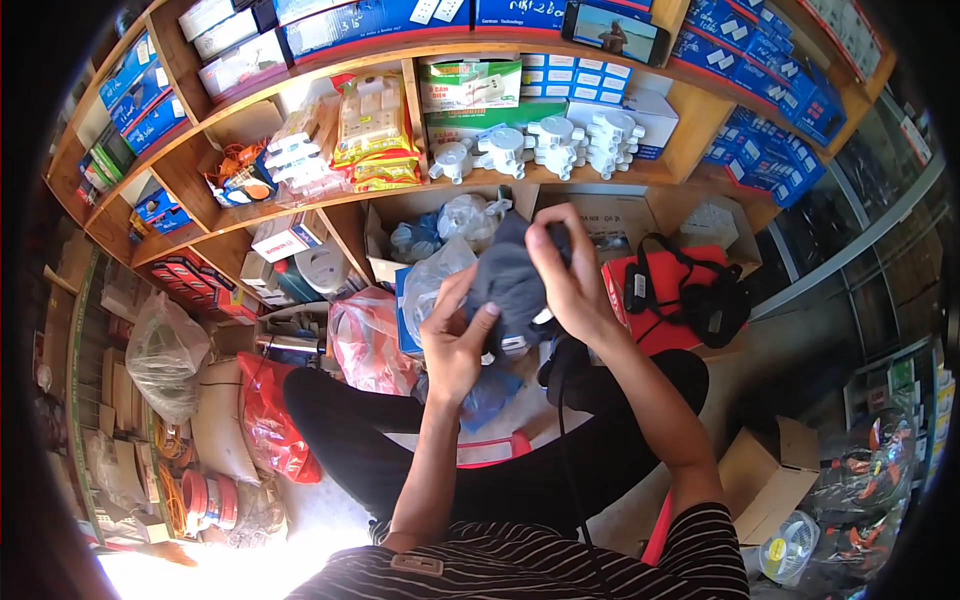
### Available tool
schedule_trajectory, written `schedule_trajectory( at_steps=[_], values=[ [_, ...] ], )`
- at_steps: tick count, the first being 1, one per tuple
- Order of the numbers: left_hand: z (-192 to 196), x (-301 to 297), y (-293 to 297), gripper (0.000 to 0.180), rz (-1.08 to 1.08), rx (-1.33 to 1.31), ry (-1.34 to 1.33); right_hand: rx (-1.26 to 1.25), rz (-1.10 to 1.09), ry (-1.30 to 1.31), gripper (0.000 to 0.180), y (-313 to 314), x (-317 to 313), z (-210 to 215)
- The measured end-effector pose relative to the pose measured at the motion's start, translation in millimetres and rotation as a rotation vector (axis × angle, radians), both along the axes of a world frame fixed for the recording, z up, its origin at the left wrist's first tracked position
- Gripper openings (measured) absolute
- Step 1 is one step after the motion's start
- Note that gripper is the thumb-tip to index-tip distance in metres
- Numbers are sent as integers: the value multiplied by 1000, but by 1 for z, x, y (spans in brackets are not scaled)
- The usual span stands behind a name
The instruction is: Assembling plastic plumbing or electrical components by fitting parts together and placing them into plastic bags.
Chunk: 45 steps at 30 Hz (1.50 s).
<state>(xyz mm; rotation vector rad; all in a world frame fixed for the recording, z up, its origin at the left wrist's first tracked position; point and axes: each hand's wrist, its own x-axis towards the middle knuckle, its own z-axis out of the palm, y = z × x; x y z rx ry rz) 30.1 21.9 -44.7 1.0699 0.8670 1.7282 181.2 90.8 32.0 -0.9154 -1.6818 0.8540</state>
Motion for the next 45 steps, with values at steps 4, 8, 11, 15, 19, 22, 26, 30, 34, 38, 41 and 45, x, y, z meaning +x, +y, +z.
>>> schedule_trajectory(
  at_steps=[4,8,11,15,19,22,26,30,34,38,41,45],
  values=[
    [-8,-5,1,44,111,-39,-119,-6,179,2,47,-3,-3,1],
    [1,-4,-1,34,170,-26,-79,31,157,29,44,2,-5,-3],
    [-2,-7,-1,39,236,-54,-2,-78,184,48,38,-4,-10,1],
    [-8,-15,-1,50,198,-57,11,-80,179,23,35,-7,-9,-2],
    [-9,-19,-4,57,-193,-12,-379,-141,237,83,34,-8,-6,-7],
    [-30,-30,-7,75,-307,17,-438,-218,311,103,34,-6,-6,-6],
    [-41,-50,-10,80,-486,81,-702,-249,530,-25,39,-2,-6,-9],
    [-39,-58,-5,72,-190,-124,-685,-205,589,-226,47,-7,2,2],
    [-15,-49,-5,57,-173,-136,-49,-79,523,-268,51,0,14,-3],
    [5,-12,6,27,406,-146,-279,-20,351,-423,47,-5,7,3],
    [10,-10,7,22,414,-50,-279,201,305,-313,40,-6,1,-5],
    [17,-10,5,25,241,-148,-426,197,278,-285,39,-12,4,-5]
  ],
)
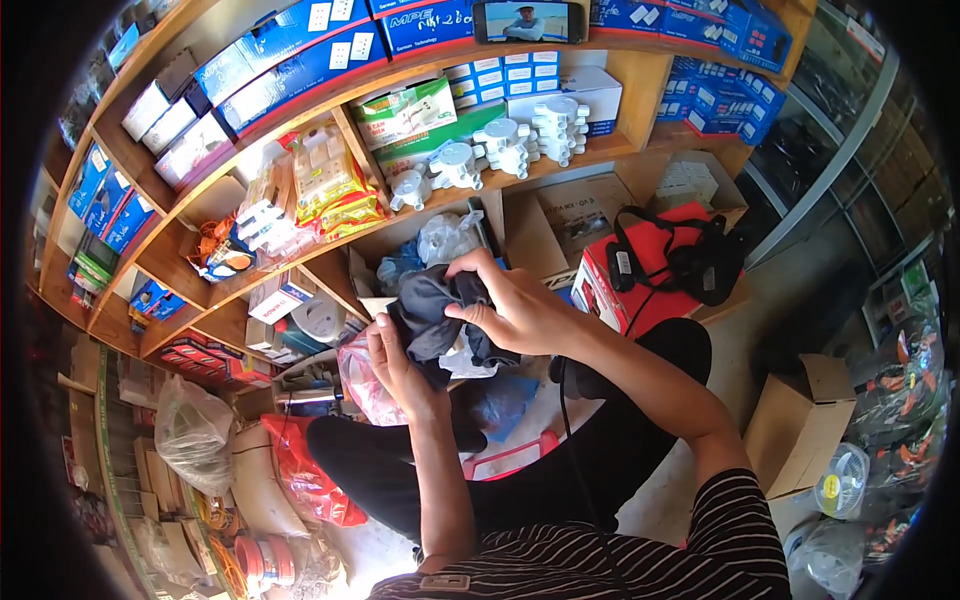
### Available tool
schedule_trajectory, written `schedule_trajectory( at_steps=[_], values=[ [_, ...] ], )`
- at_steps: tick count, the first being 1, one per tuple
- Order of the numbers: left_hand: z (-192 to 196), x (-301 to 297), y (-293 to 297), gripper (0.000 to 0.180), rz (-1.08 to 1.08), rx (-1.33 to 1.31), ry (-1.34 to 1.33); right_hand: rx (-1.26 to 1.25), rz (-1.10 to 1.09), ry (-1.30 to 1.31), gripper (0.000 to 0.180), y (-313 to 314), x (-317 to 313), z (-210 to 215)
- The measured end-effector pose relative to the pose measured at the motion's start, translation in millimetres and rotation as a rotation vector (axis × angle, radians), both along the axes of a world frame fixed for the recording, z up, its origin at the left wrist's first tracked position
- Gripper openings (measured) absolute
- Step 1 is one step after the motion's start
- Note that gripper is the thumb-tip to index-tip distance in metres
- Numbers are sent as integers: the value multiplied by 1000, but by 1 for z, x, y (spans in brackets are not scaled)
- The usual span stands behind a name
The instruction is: Assembling plastic plumbing or electrical components by fitting parts together and placing them into plastic bags.
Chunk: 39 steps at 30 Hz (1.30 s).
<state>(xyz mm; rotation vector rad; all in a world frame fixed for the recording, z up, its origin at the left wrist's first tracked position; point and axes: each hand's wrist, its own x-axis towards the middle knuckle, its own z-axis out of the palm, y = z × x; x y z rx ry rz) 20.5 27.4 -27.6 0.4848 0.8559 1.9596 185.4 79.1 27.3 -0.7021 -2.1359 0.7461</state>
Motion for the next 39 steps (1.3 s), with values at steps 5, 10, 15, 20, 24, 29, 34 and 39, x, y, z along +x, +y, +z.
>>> schedule_trajectory(
  at_steps=[5,10,15,20,24,29,34,39],
  values=[
    [-4,5,2,25,7,28,-13,57,-6,-5,41,-2,-3,-3],
    [-14,5,7,21,128,52,24,138,22,-42,41,0,-5,-9],
    [-24,-9,5,24,23,103,38,-1,59,39,40,0,-9,-11],
    [-16,-13,1,42,-114,52,-45,164,-82,237,44,4,-18,-22],
    [-15,-19,-3,58,-93,63,85,-209,-155,179,35,2,-11,-12],
    [-8,-22,-2,60,12,2,430,-126,-144,46,32,7,0,-12],
    [-22,-38,-3,60,21,-86,328,226,3,78,31,16,3,-7],
    [-7,-37,-5,53,-120,-29,99,515,-13,-19,45,19,8,-12]
  ],
)
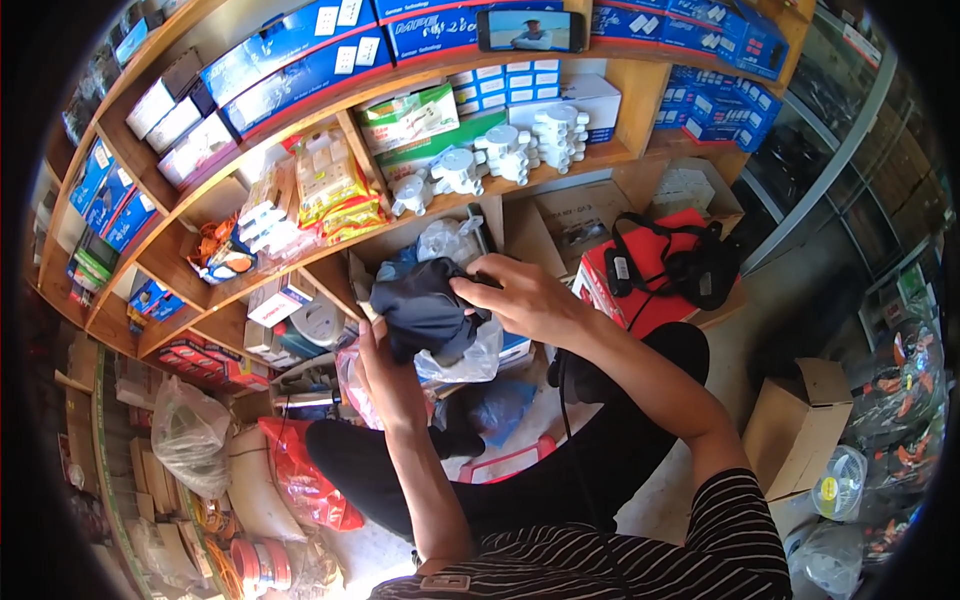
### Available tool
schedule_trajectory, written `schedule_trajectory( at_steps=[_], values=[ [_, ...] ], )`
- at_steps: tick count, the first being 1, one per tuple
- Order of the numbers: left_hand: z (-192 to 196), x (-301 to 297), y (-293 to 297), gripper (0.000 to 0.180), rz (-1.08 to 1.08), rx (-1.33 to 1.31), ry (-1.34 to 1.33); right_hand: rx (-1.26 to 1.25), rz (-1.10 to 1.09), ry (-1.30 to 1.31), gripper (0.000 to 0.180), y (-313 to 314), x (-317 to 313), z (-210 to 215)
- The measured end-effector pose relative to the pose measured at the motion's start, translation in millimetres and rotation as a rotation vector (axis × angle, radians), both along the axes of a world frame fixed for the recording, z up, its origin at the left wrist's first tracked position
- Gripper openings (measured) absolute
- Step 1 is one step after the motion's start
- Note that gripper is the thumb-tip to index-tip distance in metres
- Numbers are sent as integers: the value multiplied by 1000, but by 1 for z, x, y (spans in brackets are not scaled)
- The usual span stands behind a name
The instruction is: Assembling plastic plumbing or electrical components by fitting parts together and placing them into plastic bags.
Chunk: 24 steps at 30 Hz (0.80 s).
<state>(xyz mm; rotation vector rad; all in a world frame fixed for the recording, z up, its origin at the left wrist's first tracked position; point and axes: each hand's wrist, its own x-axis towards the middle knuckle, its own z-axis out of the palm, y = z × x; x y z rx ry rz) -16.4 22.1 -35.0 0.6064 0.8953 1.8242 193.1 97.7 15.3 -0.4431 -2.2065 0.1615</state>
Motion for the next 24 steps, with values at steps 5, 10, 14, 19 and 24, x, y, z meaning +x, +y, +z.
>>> schedule_trajectory(
  at_steps=[5,10,14,19,24],
  values=[
    [29,5,-5,42,-175,-74,-190,-43,-5,81,36,6,0,1],
    [21,1,-7,25,-27,48,181,-359,-79,248,32,-3,-2,13],
    [30,0,-5,37,16,41,258,-510,-132,382,31,-1,-1,16],
    [10,5,0,60,154,160,717,-643,-169,378,30,-8,-6,18],
    [18,27,-2,69,-27,296,994,-758,-91,456,29,-9,-22,6]
  ],
)
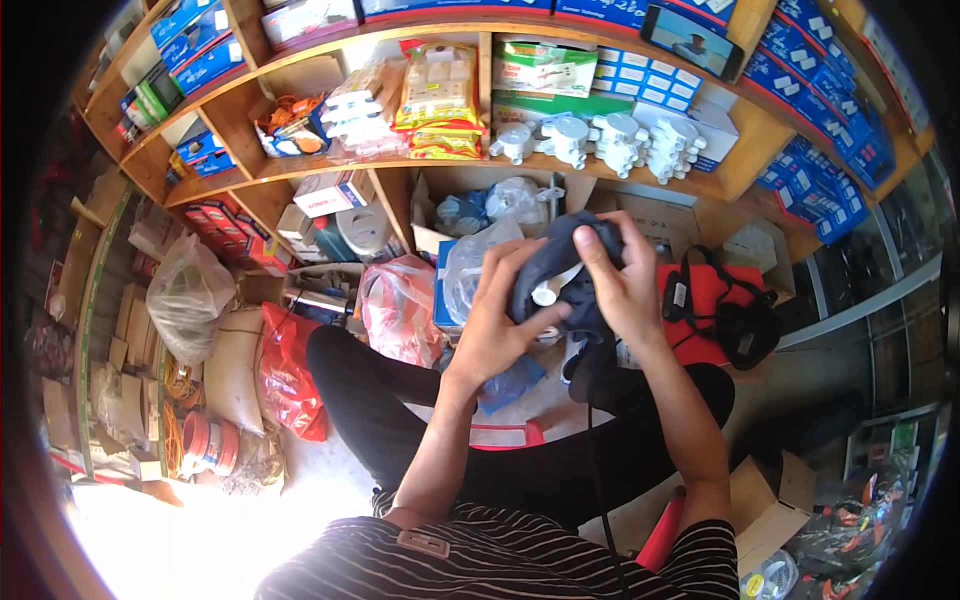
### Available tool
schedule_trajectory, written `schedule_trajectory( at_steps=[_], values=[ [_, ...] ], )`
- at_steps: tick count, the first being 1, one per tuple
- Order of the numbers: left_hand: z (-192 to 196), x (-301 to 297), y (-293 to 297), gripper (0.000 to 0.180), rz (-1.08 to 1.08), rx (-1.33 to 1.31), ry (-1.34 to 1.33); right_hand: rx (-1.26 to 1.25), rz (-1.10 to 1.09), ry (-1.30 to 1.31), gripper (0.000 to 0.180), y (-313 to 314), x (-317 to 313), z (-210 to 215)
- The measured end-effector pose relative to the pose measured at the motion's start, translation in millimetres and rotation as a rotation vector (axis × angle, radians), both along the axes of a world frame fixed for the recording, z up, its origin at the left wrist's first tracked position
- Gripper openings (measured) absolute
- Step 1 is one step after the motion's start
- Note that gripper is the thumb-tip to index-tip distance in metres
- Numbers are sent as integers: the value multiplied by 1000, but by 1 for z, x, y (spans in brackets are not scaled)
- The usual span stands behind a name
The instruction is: Assembling plastic plumbing or electrical components by fitting parts together and placing them into plastic bags.
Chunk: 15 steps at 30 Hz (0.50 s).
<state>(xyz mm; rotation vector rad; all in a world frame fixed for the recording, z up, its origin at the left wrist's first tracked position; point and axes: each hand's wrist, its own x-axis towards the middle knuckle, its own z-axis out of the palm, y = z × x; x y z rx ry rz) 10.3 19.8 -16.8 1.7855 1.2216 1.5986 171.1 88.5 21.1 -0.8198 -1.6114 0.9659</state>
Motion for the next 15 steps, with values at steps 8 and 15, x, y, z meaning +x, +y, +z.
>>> schedule_trajectory(
  at_steps=[8,15],
  values=[
    [-22,-29,-9,48,-14,-378,-638,-162,213,50,27,7,13,7],
    [-24,-13,5,49,24,-265,-783,-259,529,124,27,-10,12,18]
  ],
)
